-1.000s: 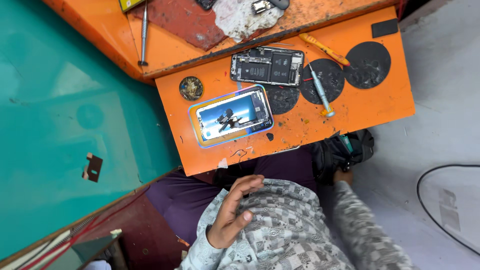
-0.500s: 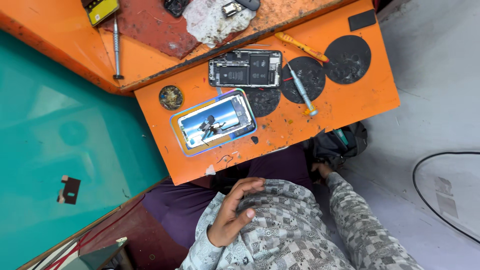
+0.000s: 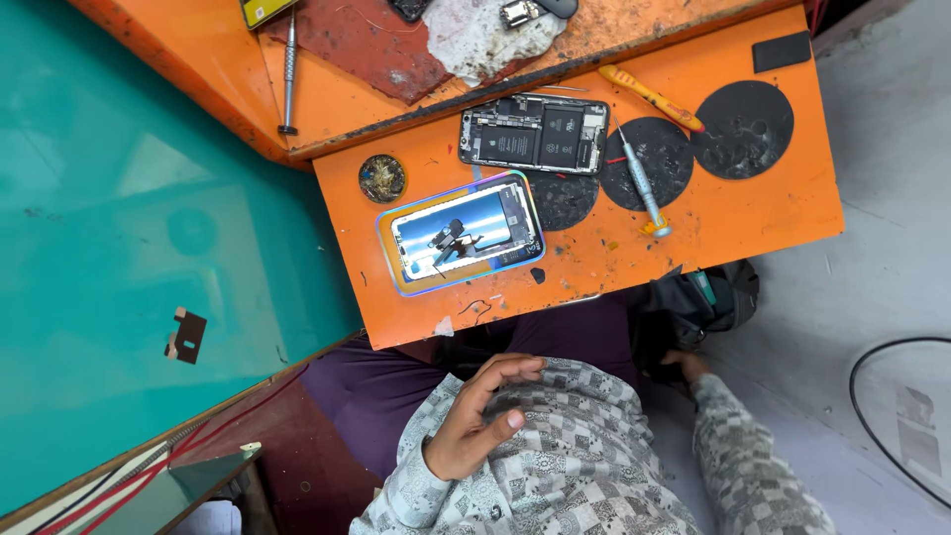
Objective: The person disassembles a mobile phone using a screwdriver and a thin prying tool.
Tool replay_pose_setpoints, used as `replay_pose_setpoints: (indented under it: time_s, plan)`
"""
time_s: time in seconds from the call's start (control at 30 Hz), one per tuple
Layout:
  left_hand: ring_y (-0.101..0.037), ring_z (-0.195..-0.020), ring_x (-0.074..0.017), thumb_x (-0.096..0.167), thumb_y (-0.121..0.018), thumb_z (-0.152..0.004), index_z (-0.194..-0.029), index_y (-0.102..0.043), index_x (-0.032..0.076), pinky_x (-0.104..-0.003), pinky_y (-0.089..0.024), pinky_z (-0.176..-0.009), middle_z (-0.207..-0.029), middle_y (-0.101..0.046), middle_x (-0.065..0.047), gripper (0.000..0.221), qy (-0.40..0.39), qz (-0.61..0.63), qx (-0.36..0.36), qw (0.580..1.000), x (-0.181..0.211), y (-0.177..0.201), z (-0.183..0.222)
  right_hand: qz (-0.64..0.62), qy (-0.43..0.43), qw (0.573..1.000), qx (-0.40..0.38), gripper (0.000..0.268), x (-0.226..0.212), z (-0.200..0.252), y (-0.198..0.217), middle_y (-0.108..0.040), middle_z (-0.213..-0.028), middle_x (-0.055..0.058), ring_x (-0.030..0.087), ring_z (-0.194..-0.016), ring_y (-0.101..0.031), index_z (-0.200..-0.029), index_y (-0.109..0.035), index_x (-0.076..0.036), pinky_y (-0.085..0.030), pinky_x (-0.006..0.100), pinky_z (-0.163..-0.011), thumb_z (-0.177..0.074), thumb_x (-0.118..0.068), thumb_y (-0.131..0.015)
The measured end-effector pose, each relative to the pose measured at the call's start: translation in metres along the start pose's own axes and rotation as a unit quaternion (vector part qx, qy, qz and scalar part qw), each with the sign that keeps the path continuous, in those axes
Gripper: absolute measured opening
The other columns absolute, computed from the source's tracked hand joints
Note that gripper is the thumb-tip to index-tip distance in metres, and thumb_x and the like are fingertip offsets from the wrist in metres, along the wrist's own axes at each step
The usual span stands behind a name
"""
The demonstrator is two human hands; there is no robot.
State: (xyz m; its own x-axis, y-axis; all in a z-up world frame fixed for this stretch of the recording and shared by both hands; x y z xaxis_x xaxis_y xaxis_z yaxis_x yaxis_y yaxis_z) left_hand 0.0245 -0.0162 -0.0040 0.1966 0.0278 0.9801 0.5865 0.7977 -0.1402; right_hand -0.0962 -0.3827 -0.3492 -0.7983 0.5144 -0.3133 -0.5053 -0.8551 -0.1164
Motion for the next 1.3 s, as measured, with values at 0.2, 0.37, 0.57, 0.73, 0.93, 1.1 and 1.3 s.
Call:
replay_pose_setpoints:
  time_s: [0.2,0.37,0.57,0.73,0.93,1.1,1.3]
  plan:
    - [-0.059,-0.132,-0.0278,0.045,-0.059,-0.103,-0.144,-0.055,-0.002,-0.043,-0.047,-0.116,-0.140,-0.060,-0.018,0.062,-0.001,-0.024,-0.007,1.000,0.002,-0.005,-0.002,-0.273,0.088,0.958,-0.010,0.068,0.005,0.012,0.001,-0.064,-0.126,0.018,0.040,-0.109,-0.066,-0.148,-0.042,0.004,-0.056,0.057,-0.097,-0.083,-0.007,-0.058]
    - [-0.060,-0.130,-0.0290,0.047,-0.059,-0.103,-0.143,-0.056,-0.002,-0.043,-0.047,-0.115,-0.140,-0.060,-0.018,0.063,0.003,-0.021,-0.004,1.000,0.006,-0.005,-0.004,-0.192,0.187,0.962,0.046,0.067,-0.018,0.003,0.011,-0.065,-0.126,0.019,0.042,-0.100,-0.067,-0.151,-0.043,-0.007,-0.053,0.056,-0.092,-0.084,-0.009,-0.049]
    - [-0.066,-0.124,-0.0295,0.034,-0.063,-0.103,-0.133,-0.061,-0.003,-0.043,-0.053,-0.110,-0.130,-0.067,-0.018,0.048,-0.095,-0.083,0.057,0.990,0.002,-0.003,-0.003,0.294,0.057,0.945,0.131,0.075,-0.040,-0.029,-0.014,-0.050,-0.135,0.022,0.045,-0.112,-0.056,-0.154,-0.034,-0.011,-0.049,0.056,-0.097,-0.084,-0.019,-0.057]
    - [-0.072,-0.102,-0.0275,0.010,-0.068,-0.094,-0.115,-0.064,0.000,-0.040,-0.060,-0.093,-0.110,-0.072,-0.015,0.024,-0.260,-0.287,0.287,0.876,0.024,0.032,0.002,0.501,0.026,0.863,0.056,0.084,-0.017,-0.030,-0.062,-0.037,-0.143,0.025,0.047,-0.121,-0.046,-0.157,-0.027,-0.015,-0.045,0.056,-0.101,-0.083,-0.028,-0.063]
    - [-0.059,-0.121,-0.0317,0.006,-0.069,-0.095,-0.123,-0.058,0.001,-0.041,-0.046,-0.109,-0.124,-0.063,-0.018,0.030,-0.212,-0.417,0.391,0.793,0.040,0.079,-0.032,0.582,0.092,0.791,0.165,0.096,-0.038,-0.010,-0.096,-0.021,-0.152,0.028,0.050,-0.133,-0.035,-0.161,-0.018,-0.020,-0.041,0.057,-0.106,-0.083,-0.039,-0.071]
    - [-0.052,-0.131,-0.0330,0.010,-0.068,-0.097,-0.134,-0.049,0.001,-0.043,-0.041,-0.117,-0.136,-0.055,-0.018,0.043,-0.196,-0.425,0.396,0.790,0.039,0.075,-0.039,0.595,0.106,0.773,0.194,0.108,-0.053,0.013,-0.103,-0.009,-0.160,0.030,0.052,-0.143,-0.025,-0.164,-0.011,-0.023,-0.037,0.057,-0.110,-0.082,-0.048,-0.078]
    - [-0.052,-0.133,-0.0326,0.017,-0.067,-0.099,-0.139,-0.045,0.000,-0.043,-0.041,-0.120,-0.139,-0.051,-0.019,0.049,-0.193,-0.388,0.415,0.800,0.032,0.076,-0.038,0.661,0.242,0.636,0.318,0.051,-0.072,0.046,-0.103,-0.036,-0.166,0.029,0.047,-0.115,-0.065,-0.154,-0.052,-0.018,-0.059,0.054,-0.093,-0.104,-0.019,-0.052]
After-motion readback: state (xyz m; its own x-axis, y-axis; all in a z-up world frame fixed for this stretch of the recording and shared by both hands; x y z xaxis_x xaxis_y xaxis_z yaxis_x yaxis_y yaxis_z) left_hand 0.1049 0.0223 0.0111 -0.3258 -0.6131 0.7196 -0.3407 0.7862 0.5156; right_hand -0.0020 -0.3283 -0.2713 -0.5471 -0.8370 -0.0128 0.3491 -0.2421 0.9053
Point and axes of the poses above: each hand's wrist, its own z-axis away from the middle knuckle, its own y-axis out of the back of the hand, x = y × z, the point moved 3 cm from there along -z, towards the middle knuckle
